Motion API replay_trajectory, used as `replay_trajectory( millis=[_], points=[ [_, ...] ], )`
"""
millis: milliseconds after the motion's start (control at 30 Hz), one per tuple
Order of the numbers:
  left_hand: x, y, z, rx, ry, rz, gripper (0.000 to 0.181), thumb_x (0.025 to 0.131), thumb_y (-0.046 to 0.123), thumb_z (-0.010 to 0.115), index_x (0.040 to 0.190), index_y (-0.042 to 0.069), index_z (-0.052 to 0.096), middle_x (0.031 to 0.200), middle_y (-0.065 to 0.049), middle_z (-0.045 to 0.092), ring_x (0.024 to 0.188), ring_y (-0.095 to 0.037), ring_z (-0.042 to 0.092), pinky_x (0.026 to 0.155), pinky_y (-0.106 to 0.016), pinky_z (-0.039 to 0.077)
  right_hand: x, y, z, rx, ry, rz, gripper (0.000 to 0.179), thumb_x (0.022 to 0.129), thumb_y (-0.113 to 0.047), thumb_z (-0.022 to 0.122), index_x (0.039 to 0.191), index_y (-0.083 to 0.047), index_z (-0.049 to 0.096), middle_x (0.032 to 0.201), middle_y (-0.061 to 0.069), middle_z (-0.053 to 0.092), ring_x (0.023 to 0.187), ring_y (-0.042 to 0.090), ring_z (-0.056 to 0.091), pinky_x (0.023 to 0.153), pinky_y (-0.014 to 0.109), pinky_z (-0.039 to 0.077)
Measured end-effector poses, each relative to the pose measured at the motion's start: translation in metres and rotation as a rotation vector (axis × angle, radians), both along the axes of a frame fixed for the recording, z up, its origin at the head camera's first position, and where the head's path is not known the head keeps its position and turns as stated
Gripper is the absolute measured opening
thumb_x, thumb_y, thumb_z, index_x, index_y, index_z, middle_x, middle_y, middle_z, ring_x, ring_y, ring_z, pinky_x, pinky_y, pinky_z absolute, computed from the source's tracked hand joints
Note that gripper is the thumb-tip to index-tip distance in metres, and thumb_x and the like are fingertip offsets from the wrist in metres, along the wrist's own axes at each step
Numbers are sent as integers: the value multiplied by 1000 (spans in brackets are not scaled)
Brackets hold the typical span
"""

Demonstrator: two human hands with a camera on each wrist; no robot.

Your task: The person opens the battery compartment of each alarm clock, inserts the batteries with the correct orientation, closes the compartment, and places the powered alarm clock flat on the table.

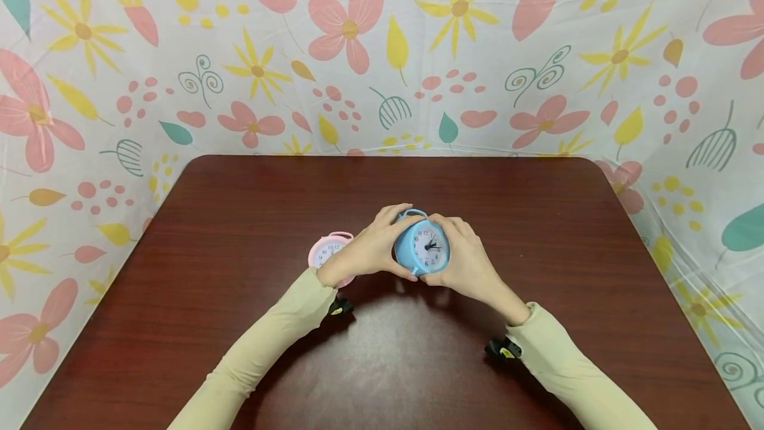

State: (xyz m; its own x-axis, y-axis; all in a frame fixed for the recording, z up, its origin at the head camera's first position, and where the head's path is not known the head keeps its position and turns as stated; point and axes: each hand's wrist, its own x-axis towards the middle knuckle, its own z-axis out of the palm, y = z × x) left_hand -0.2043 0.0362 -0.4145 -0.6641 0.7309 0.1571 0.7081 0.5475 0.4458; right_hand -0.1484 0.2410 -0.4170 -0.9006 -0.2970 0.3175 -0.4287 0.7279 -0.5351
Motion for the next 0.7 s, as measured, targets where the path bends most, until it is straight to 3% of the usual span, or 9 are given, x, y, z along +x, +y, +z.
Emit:
replay_trajectory(
  millis=[100, 333, 700],
  points=[
    [0, 1, 0, -16, 31, 2, 99, 64, 51, 86, 145, 17, 40, 153, -16, 31, 141, -31, 30, 115, -44, 30, 1, -2, 4, 24, 13, -6, 97, 50, -16, 94, 133, -1, 47, 120, 18, 53, 108, 33, 49, 88, 52, 42],
    [1, 1, -2, 5, 19, 54, 96, 60, 51, 88, 141, 20, 45, 154, -13, 35, 136, -32, 40, 100, -45, 47, 5, -5, 8, 82, 17, -10, 96, 53, -15, 92, 136, 0, 45, 127, 19, 51, 113, 36, 47, 86, 58, 39],
    [1, 0, -5, 50, 2, 84, 95, 61, 51, 88, 142, 20, 48, 154, -10, 37, 137, -28, 40, 94, -45, 51, 5, 0, 9, 50, -20, 47, 100, 60, -14, 91, 145, -4, 39, 137, 19, 46, 123, 37, 42, 90, 63, 36]
  ],
)
